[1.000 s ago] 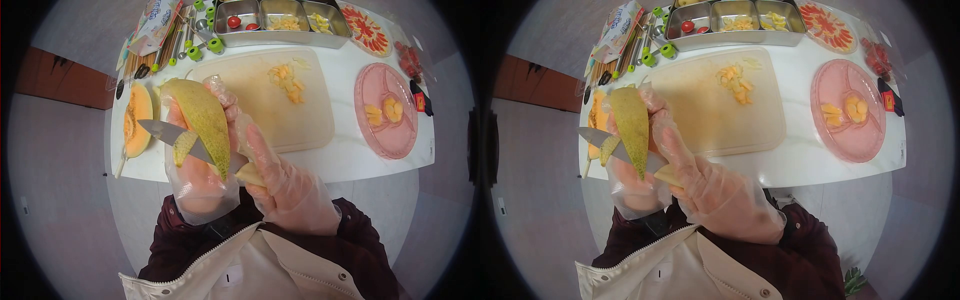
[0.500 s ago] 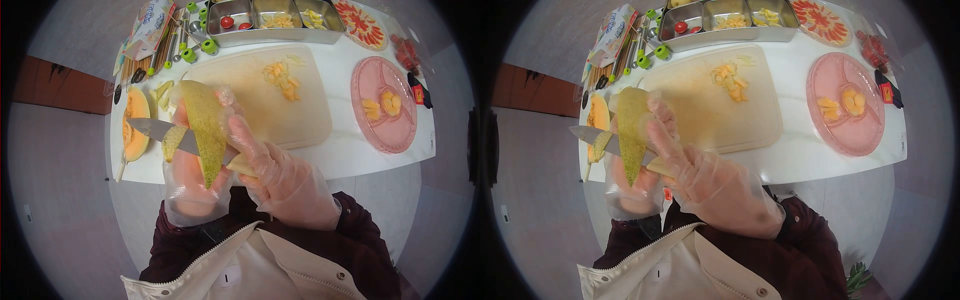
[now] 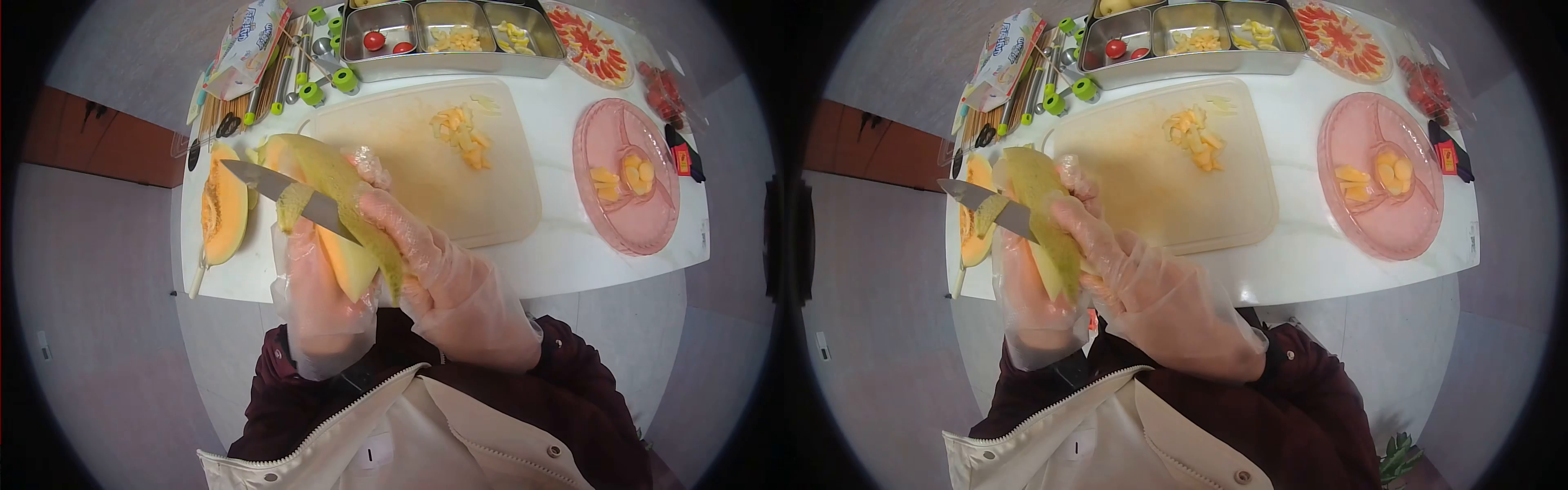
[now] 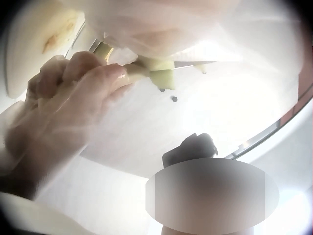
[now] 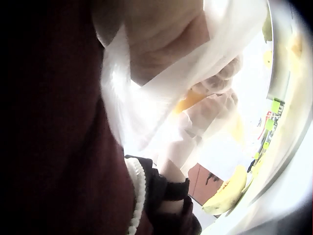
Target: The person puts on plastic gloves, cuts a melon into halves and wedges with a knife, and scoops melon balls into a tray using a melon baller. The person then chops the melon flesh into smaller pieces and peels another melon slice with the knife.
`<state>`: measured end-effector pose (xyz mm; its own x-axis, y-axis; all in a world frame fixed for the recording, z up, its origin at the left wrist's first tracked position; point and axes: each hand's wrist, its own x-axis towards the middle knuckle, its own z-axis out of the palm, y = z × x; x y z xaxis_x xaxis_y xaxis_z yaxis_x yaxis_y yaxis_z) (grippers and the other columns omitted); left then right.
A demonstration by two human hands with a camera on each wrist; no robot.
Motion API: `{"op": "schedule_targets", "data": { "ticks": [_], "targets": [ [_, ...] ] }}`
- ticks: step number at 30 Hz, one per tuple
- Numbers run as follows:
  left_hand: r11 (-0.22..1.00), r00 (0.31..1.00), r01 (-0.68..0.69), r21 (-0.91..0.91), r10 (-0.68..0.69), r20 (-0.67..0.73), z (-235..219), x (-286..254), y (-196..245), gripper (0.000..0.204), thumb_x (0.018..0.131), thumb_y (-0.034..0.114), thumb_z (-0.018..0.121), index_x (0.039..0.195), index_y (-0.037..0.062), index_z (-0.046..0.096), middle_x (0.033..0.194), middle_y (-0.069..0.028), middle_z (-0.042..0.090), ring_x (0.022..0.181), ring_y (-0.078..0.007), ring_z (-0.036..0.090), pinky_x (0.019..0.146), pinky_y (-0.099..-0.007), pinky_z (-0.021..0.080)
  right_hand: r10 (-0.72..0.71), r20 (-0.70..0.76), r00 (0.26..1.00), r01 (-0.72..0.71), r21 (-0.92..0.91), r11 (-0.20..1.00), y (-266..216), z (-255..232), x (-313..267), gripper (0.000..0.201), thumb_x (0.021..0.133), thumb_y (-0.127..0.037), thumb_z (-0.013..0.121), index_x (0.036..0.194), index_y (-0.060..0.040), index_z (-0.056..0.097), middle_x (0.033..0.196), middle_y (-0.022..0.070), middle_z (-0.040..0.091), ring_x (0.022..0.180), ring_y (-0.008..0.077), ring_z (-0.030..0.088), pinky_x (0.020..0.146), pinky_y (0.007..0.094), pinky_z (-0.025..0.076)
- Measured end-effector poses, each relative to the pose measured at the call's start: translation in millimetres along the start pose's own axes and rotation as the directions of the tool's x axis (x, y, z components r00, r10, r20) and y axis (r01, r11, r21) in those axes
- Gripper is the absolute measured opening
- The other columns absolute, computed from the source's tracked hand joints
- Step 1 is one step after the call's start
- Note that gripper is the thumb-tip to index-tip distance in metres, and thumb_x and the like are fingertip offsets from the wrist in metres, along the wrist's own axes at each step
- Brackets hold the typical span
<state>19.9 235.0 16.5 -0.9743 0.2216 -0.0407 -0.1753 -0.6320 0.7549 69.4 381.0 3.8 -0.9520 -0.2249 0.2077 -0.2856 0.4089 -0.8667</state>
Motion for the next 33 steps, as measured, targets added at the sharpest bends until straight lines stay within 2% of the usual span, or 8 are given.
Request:
{"op": "schedule_targets", "data": {
  "ticks": [11,14,17,19,26,29,31,33],
  "targets": [
    [0.966,0.983,-0.009,-0.257,0.055,0.174,-20.8,13.6,2.5,0.041,0.111,0.036,0.05,0.133,0.0013,0.052,0.124,-0.0127,0.054,0.113,-0.0238,0.057,0.099,-0.0351,0.052,-0.132,-0.046,0.99,0.133,0.018,0.991,2.8,8.3,7.6,0.076,0.095,-0.01,0.068,0.163,-0.0243,0.035,0.106,0.0145,0.065,0.091,0.0379,0.066,0.078,0.0458,0.055],
    [0.944,0.971,-0.012,-0.33,0.089,0.22,-26.0,14.0,7.0,0.041,0.111,0.037,0.05,0.132,0.0014,0.052,0.123,-0.0125,0.055,0.112,-0.0236,0.057,0.098,-0.035,0.052,-0.113,-0.005,0.994,0.114,0.049,0.992,-4.3,10.2,12.1,0.058,0.094,0.007,0.057,0.15,-0.0091,0.053,0.144,0.0141,0.061,0.12,0.0354,0.066,0.1,0.0401,0.054],
    [0.911,0.989,0.033,-0.41,0.03,0.147,-25.0,9.6,19.1,0.039,0.108,0.036,0.056,0.13,0.0031,0.055,0.118,-0.011,0.058,0.108,-0.0222,0.059,0.097,-0.0343,0.054,-0.246,-0.068,0.967,0.254,0.169,0.952,-5.7,13.3,18.0,0.07,0.098,-0.005,0.064,0.162,-0.0204,0.04,0.122,0.0149,0.067,0.101,0.031,0.07,0.089,0.0384,0.055],
    [0.879,0.996,0.078,-0.471,-0.052,0.069,-26.0,6.7,25.5,0.038,0.105,0.035,0.062,0.128,0.0048,0.058,0.113,-0.0096,0.061,0.104,-0.0208,0.06,0.095,-0.0337,0.056,-0.152,0.125,0.98,0.081,0.449,0.89,-12.0,6.9,18.7,0.06,0.104,-0.005,0.058,0.161,-0.0131,0.042,0.129,0.0083,0.068,0.105,0.0207,0.068,0.096,0.0328,0.052],
    [0.88,0.998,-0.007,-0.475,0.037,0.055,-41.6,-10.4,38.3,0.039,0.104,0.036,0.063,0.129,0.0052,0.058,0.113,-0.0091,0.061,0.103,-0.0198,0.06,0.098,-0.0349,0.054,0.067,0.338,0.939,-0.309,0.741,0.596,-34.9,28.5,10.3,0.053,0.108,-0.009,0.056,0.16,-0.0073,0.042,0.119,-0.0011,0.063,0.099,0.0127,0.062,0.093,0.0264,0.051],
    [0.801,0.996,-0.084,-0.593,0.088,-0.023,-44.6,-23.1,47.2,0.039,0.107,0.037,0.057,0.129,0.0046,0.057,0.113,-0.0101,0.06,0.103,-0.0212,0.059,0.097,-0.0362,0.052,0.113,0.425,0.898,-0.432,0.804,0.408,-39.0,36.7,10.7,0.058,0.11,-0.029,0.058,0.161,-0.0097,0.039,0.093,-0.0027,0.051,0.078,0.0076,0.043,0.07,0.022,0.04],
    [0.705,0.988,-0.153,-0.693,0.115,-0.1,-56.0,-30.0,51.6,0.039,0.111,0.037,0.052,0.129,0.0039,0.055,0.113,-0.0113,0.059,0.104,-0.0226,0.058,0.096,-0.0373,0.051,0.372,0.3,0.878,-0.417,0.862,0.289,-36.4,30.3,23.5,0.058,0.109,-0.031,0.058,0.16,-0.0096,0.04,0.089,-0.0043,0.048,0.075,0.0061,0.042,0.065,0.0221,0.038],
    [0.838,0.941,-0.337,-0.43,0.314,-0.127,-82.5,-34.0,51.2,0.039,0.111,0.038,0.05,0.131,0.0045,0.053,0.116,-0.011,0.058,0.105,-0.0215,0.057,0.098,-0.0382,0.049,0.347,0.307,0.886,-0.442,0.784,0.435,-42.9,16.8,52.1,0.056,0.109,-0.031,0.058,0.158,-0.0099,0.042,0.088,-0.0046,0.047,0.074,0.0057,0.041,0.062,0.022,0.036]
  ]
}}
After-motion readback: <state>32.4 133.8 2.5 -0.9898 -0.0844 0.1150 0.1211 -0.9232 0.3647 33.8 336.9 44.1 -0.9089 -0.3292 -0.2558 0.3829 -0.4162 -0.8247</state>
